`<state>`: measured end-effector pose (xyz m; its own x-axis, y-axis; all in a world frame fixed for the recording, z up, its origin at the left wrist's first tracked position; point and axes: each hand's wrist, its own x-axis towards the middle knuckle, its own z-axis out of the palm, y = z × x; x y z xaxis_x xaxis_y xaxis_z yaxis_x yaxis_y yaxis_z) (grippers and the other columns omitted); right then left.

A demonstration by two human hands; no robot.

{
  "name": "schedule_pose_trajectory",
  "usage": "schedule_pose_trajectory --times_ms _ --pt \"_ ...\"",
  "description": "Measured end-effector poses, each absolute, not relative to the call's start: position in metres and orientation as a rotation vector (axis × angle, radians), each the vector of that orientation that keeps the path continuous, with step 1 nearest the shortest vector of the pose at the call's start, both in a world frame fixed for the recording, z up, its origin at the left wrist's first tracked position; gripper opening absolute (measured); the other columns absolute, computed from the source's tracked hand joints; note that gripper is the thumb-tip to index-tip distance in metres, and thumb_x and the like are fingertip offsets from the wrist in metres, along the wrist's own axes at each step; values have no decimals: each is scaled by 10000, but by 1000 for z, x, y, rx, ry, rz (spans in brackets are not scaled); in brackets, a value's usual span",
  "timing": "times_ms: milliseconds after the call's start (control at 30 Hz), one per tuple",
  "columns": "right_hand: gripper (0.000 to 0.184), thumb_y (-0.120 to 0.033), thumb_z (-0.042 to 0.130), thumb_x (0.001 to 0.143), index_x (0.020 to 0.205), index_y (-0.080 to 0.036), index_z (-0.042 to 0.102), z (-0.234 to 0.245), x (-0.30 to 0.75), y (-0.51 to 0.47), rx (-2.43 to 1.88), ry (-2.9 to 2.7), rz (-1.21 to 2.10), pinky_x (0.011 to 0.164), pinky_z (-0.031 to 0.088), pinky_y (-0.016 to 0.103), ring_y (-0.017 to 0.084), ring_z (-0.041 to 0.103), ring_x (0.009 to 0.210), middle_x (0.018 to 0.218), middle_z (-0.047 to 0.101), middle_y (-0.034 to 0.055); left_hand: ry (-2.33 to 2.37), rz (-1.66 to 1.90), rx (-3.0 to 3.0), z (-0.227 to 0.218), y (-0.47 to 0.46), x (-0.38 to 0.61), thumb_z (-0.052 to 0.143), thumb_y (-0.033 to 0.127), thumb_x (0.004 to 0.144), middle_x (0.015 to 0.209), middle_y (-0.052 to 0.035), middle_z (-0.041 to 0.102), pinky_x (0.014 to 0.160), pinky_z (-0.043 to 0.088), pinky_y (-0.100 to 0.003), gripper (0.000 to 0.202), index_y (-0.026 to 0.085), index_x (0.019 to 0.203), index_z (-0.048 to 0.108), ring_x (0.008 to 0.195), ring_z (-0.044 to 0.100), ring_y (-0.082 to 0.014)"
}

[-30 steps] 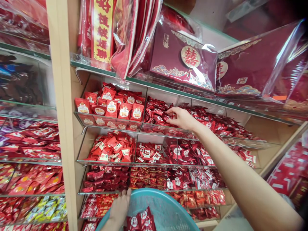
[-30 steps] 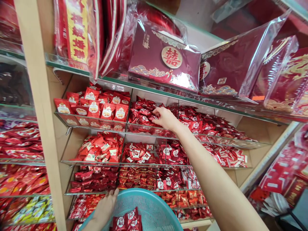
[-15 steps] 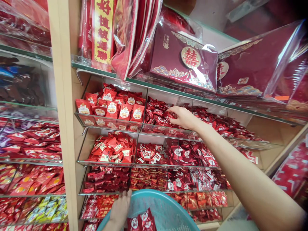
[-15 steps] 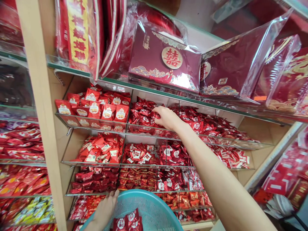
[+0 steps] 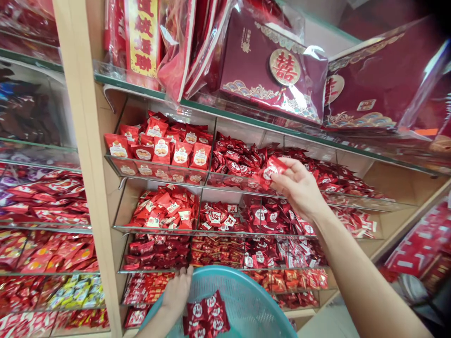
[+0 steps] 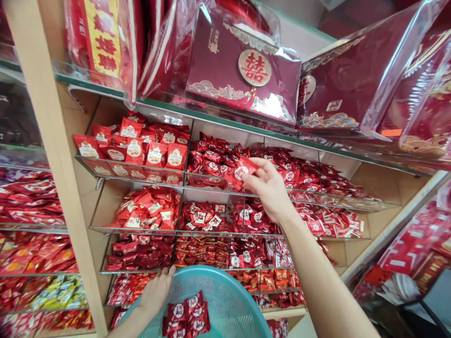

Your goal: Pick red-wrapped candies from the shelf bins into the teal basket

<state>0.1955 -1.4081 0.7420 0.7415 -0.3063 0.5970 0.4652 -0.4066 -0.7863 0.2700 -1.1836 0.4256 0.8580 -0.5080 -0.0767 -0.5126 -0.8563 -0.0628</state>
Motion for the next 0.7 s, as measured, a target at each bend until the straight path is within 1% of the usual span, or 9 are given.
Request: schedule_pose_trajectory --times_ms 67,100,167,233,333,400,467,600,700 --pt "491 -327 693 668 1115 -265 497 709 180 -1394 -1773 -72 -665 722 521 299 145 616 811 990 637 26 808 103 -2964 424 -1184 271 273 -29 803 1086 -175 588 721 526 -287 545 149 1303 399 941 633 -200" --pt "484 -324 694 673 1114 -256 506 689 175 -1386 -1753 -33 -548 738 517 298 138 616 797 974 643 24 807 104 -2974 423 -1184 272 275 -24 803 1074 -173 588 714 524 -286 537 149 1296 400 928 636 -198" --pt "391 -334 689 681 1029 -224 549 642 167 -1373 -1692 63 -297 769 506 297 129 619 771 923 652 18 816 98 -2995 421 -1184 272 271 -12 809 1056 -171 590 707 521 -291 513 141 1279 407 911 638 -197" --pt "310 -347 683 680 933 -208 568 592 161 -1361 -1582 175 -110 806 495 314 147 629 801 900 656 17 822 86 -3012 420 -1183 272 261 -3 817 1050 -167 592 707 517 -297 496 136 1270 407 904 637 -198" --pt "220 -369 647 690 832 -220 570 522 150 -1352 -1442 333 54 869 472 342 191 639 880 872 665 26 817 83 -3014 421 -1182 270 272 19 828 1047 -156 599 711 511 -293 463 140 1251 414 906 634 -201" --pt "201 -403 630 682 786 -245 562 486 141 -1351 -1407 420 136 885 465 347 213 644 904 876 672 30 810 92 -3015 424 -1182 269 297 52 840 1040 -151 601 712 506 -286 415 144 1223 428 905 634 -199" --pt "216 -438 641 642 748 -276 546 458 131 -1353 -1425 532 203 854 481 349 227 656 877 856 677 19 816 116 -3015 427 -1183 267 316 80 848 1023 -147 604 709 501 -281 370 147 1190 440 907 633 -197" --pt "240 -440 678 556 662 -305 510 422 114 -1357 -1488 722 265 726 516 380 249 670 767 715 659 -6 849 138 -3010 431 -1187 265 312 91 852 1011 -148 605 703 499 -279 343 147 1167 435 920 630 -196" --pt "244 -431 683 533 606 -293 495 400 106 -1354 -1467 758 305 651 518 345 228 671 722 628 635 -17 875 154 -3011 433 -1191 263 313 89 853 992 -143 610 699 500 -285 328 149 1149 441 899 638 -198"
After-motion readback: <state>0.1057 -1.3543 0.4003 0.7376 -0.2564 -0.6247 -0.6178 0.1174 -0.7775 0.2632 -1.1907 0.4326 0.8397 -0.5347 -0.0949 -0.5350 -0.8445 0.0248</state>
